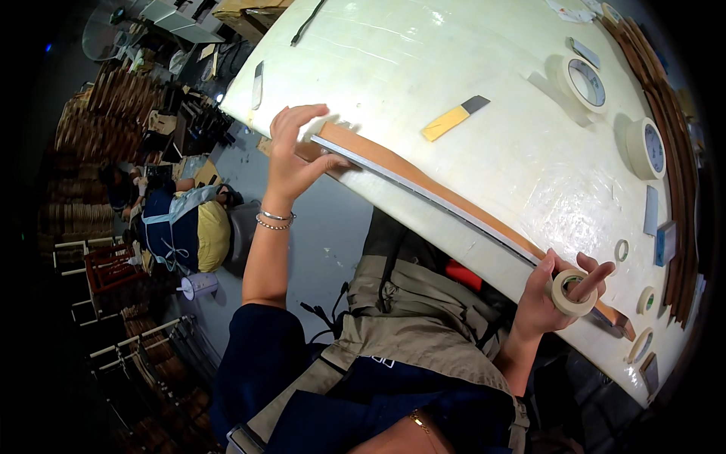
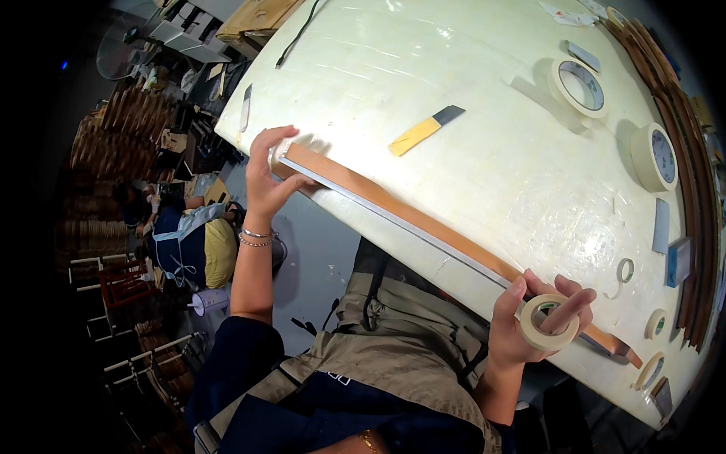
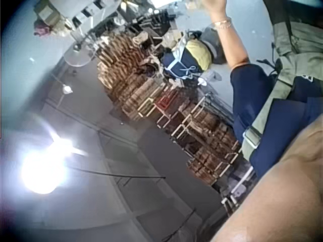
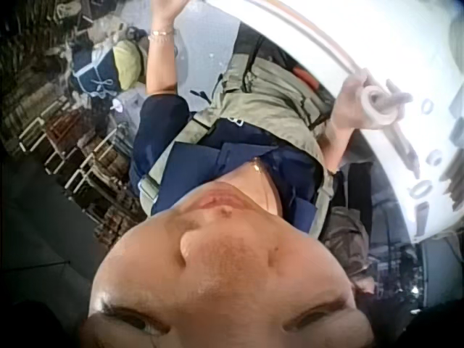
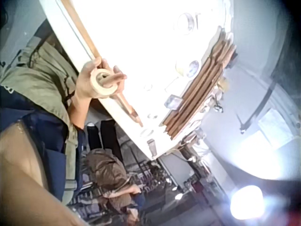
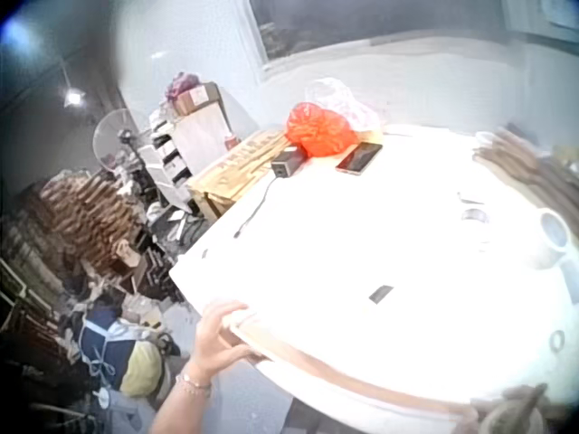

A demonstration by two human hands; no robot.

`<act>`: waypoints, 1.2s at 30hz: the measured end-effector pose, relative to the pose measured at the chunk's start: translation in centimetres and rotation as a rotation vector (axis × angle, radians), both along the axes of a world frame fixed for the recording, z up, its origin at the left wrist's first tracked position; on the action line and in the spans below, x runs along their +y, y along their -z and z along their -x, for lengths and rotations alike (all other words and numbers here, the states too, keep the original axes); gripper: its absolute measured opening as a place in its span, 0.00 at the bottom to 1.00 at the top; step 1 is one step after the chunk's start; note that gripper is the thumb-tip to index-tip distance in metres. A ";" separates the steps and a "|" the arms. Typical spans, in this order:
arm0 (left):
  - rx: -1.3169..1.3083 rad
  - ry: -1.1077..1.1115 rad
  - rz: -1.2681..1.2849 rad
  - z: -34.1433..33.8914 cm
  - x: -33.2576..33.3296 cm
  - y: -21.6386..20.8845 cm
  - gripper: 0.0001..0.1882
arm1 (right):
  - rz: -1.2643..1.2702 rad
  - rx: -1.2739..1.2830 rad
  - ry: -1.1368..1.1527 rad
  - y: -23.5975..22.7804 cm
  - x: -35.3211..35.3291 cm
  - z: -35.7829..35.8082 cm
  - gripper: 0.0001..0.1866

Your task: The person moves a plastic container and plugs in a power cord. They then retrieve a guitar neck and apply masking tape along its length, covering the fretboard and edges. The person uses a utility knife to trim the tape and continues to wrap the neck with tape.

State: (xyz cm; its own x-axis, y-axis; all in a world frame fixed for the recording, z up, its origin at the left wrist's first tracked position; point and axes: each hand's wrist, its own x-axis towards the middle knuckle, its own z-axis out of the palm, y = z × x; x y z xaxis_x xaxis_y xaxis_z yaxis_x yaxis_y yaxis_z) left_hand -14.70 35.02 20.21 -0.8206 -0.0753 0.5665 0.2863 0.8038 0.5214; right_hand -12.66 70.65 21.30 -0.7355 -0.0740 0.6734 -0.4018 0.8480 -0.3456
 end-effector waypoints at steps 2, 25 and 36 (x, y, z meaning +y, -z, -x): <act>0.178 -0.033 0.081 -0.4 0.4 0.2 0.29 | 0.001 0.020 0.004 0.0 0.0 0.2 0.40; 0.258 -0.211 0.380 -2.4 1.6 0.7 0.21 | 0.517 -0.194 0.409 0.7 24.0 -5.1 0.20; 0.191 -0.249 0.600 -3.4 2.3 0.9 0.18 | 0.505 -0.143 0.456 0.6 22.7 -4.5 0.26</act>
